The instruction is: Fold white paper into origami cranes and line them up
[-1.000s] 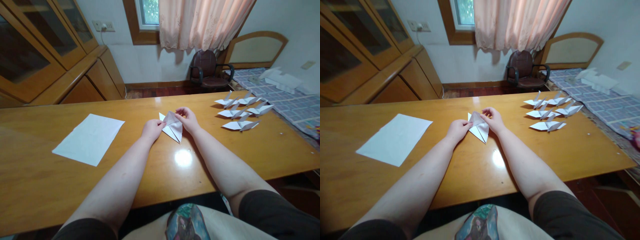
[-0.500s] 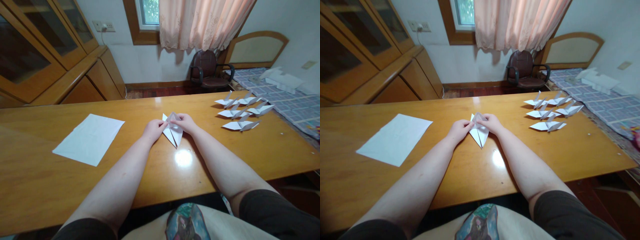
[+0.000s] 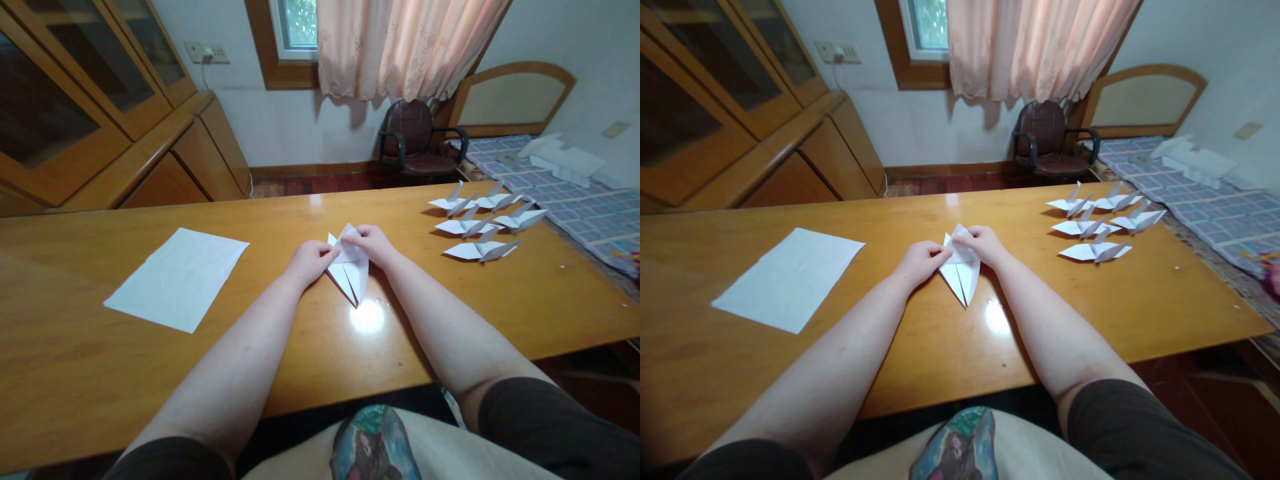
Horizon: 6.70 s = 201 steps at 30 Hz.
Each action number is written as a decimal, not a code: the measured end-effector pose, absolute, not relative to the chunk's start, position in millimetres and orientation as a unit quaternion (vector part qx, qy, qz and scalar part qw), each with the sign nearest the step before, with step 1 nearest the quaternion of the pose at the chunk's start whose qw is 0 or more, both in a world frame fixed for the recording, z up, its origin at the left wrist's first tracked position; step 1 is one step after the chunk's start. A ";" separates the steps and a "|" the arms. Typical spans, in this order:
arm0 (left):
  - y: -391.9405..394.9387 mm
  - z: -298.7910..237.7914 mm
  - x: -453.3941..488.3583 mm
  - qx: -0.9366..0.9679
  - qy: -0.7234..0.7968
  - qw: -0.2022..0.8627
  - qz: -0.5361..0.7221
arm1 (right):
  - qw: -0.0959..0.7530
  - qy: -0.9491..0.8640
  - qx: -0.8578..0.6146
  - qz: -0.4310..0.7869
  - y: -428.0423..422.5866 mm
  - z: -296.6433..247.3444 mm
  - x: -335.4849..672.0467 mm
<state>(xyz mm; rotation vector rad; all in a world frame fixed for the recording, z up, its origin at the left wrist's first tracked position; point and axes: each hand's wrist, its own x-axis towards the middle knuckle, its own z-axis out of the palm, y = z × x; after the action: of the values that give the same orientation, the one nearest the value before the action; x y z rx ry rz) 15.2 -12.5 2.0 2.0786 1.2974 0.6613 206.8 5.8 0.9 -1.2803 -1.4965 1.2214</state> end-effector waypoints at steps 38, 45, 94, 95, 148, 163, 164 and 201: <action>-9.6 -2.5 17.1 0.795 0.455 0.323 0.236 | 0.415 -0.537 -0.519 0.519 6.2 -0.3 205.7; -11.1 -1.5 17.8 0.796 0.455 0.315 0.245 | 0.421 -0.540 -0.536 0.493 6.5 0.2 205.6; -10.2 -2.1 16.2 0.744 0.492 0.367 0.266 | 0.382 -0.538 -0.531 0.531 7.5 1.5 207.8; -11.2 -1.1 16.8 0.742 0.496 0.365 0.265 | 0.371 -0.549 -0.535 0.524 7.2 1.6 206.9; -1.5 -2.0 2.6 0.724 0.641 0.138 0.216 | 0.393 -0.625 -0.579 0.347 14.9 -10.8 210.8; -7.3 0.0 11.0 0.774 0.606 0.088 0.162 | 0.284 -0.709 -0.595 0.251 2.5 5.4 208.4; -7.5 0.1 11.8 0.779 0.601 0.084 0.160 | 0.288 -0.715 -0.589 0.243 2.0 6.0 207.2; -12.0 2.3 22.4 0.783 0.600 0.109 0.120 | 0.154 -0.746 -0.632 0.141 2.7 0.9 196.2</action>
<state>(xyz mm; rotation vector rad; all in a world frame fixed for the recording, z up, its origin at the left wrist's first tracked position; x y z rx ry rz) 22.4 -12.0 2.3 2.3025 1.7655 0.3514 196.2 2.7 0.9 -1.8114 -2.1385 0.4037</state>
